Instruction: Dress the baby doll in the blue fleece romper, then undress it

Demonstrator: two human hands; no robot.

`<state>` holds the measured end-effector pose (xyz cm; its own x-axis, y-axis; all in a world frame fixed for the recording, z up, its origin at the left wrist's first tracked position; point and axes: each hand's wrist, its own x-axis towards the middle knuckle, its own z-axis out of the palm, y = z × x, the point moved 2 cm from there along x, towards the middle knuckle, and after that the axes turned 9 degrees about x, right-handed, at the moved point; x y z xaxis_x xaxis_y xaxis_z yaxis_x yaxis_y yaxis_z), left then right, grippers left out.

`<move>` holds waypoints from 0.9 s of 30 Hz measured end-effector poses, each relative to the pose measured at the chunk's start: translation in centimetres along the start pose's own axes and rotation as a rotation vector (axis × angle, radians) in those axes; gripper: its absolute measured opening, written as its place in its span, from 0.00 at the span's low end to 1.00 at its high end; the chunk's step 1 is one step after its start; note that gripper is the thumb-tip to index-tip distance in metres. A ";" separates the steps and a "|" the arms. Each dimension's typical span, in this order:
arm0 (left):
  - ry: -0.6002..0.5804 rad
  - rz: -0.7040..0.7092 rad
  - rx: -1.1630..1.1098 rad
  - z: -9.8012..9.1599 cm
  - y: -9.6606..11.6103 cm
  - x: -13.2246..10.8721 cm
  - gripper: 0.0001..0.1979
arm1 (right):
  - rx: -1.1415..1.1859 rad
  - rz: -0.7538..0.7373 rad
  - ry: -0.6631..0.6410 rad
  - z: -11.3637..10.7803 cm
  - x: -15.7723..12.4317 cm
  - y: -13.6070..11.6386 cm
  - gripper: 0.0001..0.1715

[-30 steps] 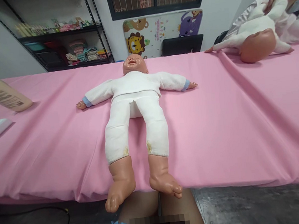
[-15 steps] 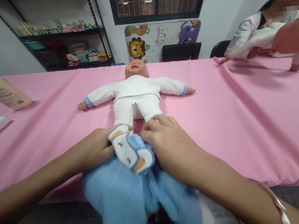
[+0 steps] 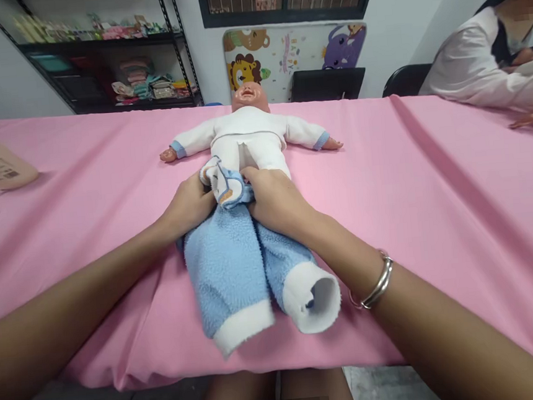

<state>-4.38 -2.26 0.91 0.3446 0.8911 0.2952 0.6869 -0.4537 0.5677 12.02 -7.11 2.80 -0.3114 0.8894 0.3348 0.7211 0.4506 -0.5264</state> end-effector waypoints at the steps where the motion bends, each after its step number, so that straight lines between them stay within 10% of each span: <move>1: 0.007 0.009 -0.058 -0.1 -0.1 -0.1 0.15 | 0.066 -0.003 0.007 0.0 -0.2 0.0 0.19; 5: -0.134 0.060 -0.204 -0.7 0.3 -0.2 0.14 | -0.067 -0.024 -0.122 -0.1 -0.9 -0.6 0.03; 10: -0.185 -0.047 -0.263 -0.9 0.4 -0.2 0.14 | 0.017 -0.023 -0.178 -0.2 -1.1 -1.0 0.05; 15: -0.149 -0.102 -0.482 -0.9 1.0 -0.6 0.17 | 0.217 -0.025 -0.018 -0.1 -1.2 -0.1 0.15; 22: -0.169 -0.388 -0.829 -0.7 1.1 -0.7 0.19 | 0.436 -0.004 0.200 -0.7 -0.7 -0.4 0.04; 27: -0.206 -0.297 -0.847 -0.7 1.6 -0.9 0.22 | 0.738 0.220 0.279 -1.1 -0.3 0.3 0.04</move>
<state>-4.04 -3.75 2.08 0.3921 0.9186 -0.0492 0.0953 0.0126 0.9954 13.01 -7.34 3.46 0.0258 0.9552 0.2947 0.1241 0.2895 -0.9491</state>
